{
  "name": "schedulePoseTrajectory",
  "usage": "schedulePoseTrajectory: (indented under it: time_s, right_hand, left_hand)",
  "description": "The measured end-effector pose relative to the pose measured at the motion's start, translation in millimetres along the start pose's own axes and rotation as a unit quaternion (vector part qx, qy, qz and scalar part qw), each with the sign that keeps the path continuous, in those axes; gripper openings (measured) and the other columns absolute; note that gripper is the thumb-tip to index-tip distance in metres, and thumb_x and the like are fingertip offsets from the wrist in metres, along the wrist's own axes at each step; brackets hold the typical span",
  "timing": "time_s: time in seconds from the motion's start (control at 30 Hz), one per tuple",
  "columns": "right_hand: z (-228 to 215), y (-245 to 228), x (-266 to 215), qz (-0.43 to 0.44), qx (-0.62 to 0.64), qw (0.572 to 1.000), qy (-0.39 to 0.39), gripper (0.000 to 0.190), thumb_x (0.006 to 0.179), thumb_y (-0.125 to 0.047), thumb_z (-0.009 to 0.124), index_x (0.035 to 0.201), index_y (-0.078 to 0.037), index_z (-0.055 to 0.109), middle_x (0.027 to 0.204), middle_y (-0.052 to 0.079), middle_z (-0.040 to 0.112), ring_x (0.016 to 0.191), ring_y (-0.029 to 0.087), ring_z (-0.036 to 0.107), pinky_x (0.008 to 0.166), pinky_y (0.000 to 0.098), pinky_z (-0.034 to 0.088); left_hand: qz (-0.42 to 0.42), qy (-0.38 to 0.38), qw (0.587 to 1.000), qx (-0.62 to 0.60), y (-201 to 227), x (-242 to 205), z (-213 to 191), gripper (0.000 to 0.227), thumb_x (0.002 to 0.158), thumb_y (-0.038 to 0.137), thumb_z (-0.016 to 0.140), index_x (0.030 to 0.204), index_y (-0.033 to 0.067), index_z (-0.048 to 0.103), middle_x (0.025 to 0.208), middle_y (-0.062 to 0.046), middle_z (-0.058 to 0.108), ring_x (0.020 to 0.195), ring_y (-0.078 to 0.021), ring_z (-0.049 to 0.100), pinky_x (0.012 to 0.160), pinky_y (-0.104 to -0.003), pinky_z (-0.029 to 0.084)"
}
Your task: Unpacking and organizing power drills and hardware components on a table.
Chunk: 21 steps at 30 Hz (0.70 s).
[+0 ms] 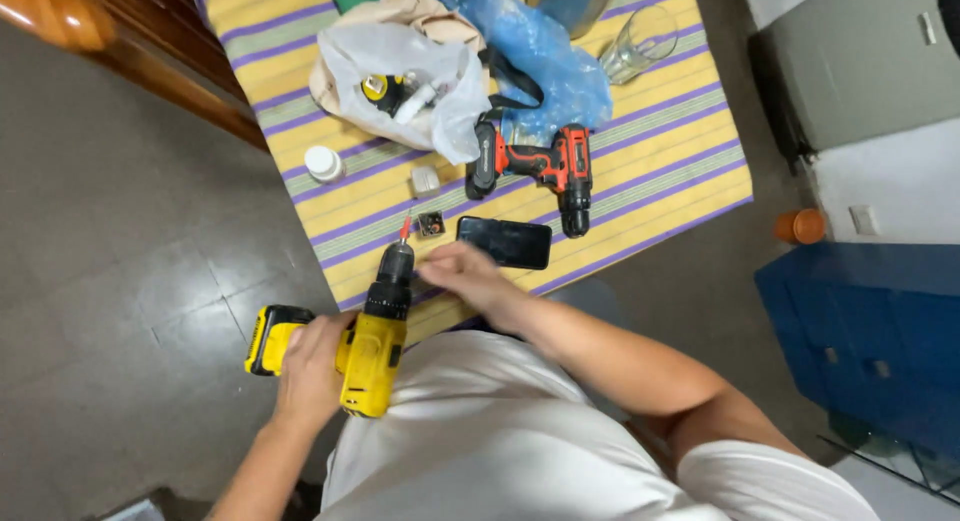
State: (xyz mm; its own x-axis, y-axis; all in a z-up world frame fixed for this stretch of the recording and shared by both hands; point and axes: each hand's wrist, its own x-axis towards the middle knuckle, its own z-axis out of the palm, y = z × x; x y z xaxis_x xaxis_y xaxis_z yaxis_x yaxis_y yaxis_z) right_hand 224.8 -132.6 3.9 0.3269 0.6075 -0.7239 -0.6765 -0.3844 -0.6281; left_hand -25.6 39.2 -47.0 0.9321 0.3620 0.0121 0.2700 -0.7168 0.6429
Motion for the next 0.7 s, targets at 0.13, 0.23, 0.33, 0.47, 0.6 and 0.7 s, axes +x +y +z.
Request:
schedulePoseTrajectory:
  time_s: [0.13,0.23,0.33,0.47,0.6,0.7]
  right_hand:
    - [-90,-13,22,-0.243,-0.125,0.954,0.121,0.039,0.083,-0.020,0.095,0.112,-0.008,0.072,0.093,0.004,0.071,0.089,0.013,0.067,0.083,0.0275,0.056]
    - [-114,-54,2,-0.358,-0.223,0.892,0.163,0.029,0.087,-0.016,0.092,0.110,-0.011,0.075,0.089,0.002,0.070,0.083,0.010,0.064,0.075,0.0241,0.054]
    - [-89,-123,-82,-0.543,-0.266,0.770,0.202,0.026,0.092,-0.022,0.089,0.102,-0.002,0.077,0.090,0.014,0.069,0.087,0.024,0.067,0.083,0.0330,0.053]
    - [-67,-123,-132,-0.654,-0.276,0.665,0.232,0.040,0.095,-0.031,0.087,0.095,0.007,0.076,0.095,0.027,0.072,0.094,0.039,0.073,0.094,0.0447,0.057]
    - [-63,-117,-142,-0.651,-0.292,0.657,0.243,0.037,0.095,-0.029,0.087,0.096,0.007,0.075,0.097,0.026,0.072,0.095,0.039,0.073,0.095,0.0451,0.056]
    - [-61,-110,-150,-0.647,-0.303,0.652,0.254,0.035,0.095,-0.027,0.086,0.097,0.006,0.075,0.098,0.026,0.072,0.096,0.039,0.072,0.096,0.0454,0.055]
  left_hand:
    - [0.044,-0.003,0.997,0.062,-46,-6,21,0.044,0.090,0.019,0.070,0.134,0.0171,0.070,0.098,-0.003,0.069,0.099,-0.0269,0.071,0.093,-0.039,0.053]
    - [0.124,-0.017,0.984,0.124,-70,3,35,0.034,0.097,0.017,0.058,0.129,0.0156,0.069,0.098,-0.004,0.068,0.101,-0.0256,0.071,0.093,-0.039,0.052]
    - [0.187,-0.015,0.967,0.172,-58,20,42,0.025,0.097,0.016,0.055,0.119,0.0138,0.067,0.094,-0.005,0.065,0.097,-0.0245,0.068,0.089,-0.039,0.050]
    - [0.215,0.000,0.948,0.233,-49,24,65,0.018,0.096,0.019,0.062,0.113,0.0145,0.065,0.089,-0.004,0.061,0.091,-0.0244,0.066,0.086,-0.037,0.048]
    - [0.213,0.022,0.949,0.233,-40,26,89,0.022,0.094,0.013,0.062,0.116,0.0114,0.066,0.092,-0.006,0.064,0.088,-0.0259,0.066,0.084,-0.038,0.048]
    - [0.197,0.036,0.944,0.261,-40,26,101,0.023,0.090,0.014,0.063,0.114,0.0123,0.062,0.090,-0.005,0.059,0.085,-0.0262,0.063,0.082,-0.037,0.045]
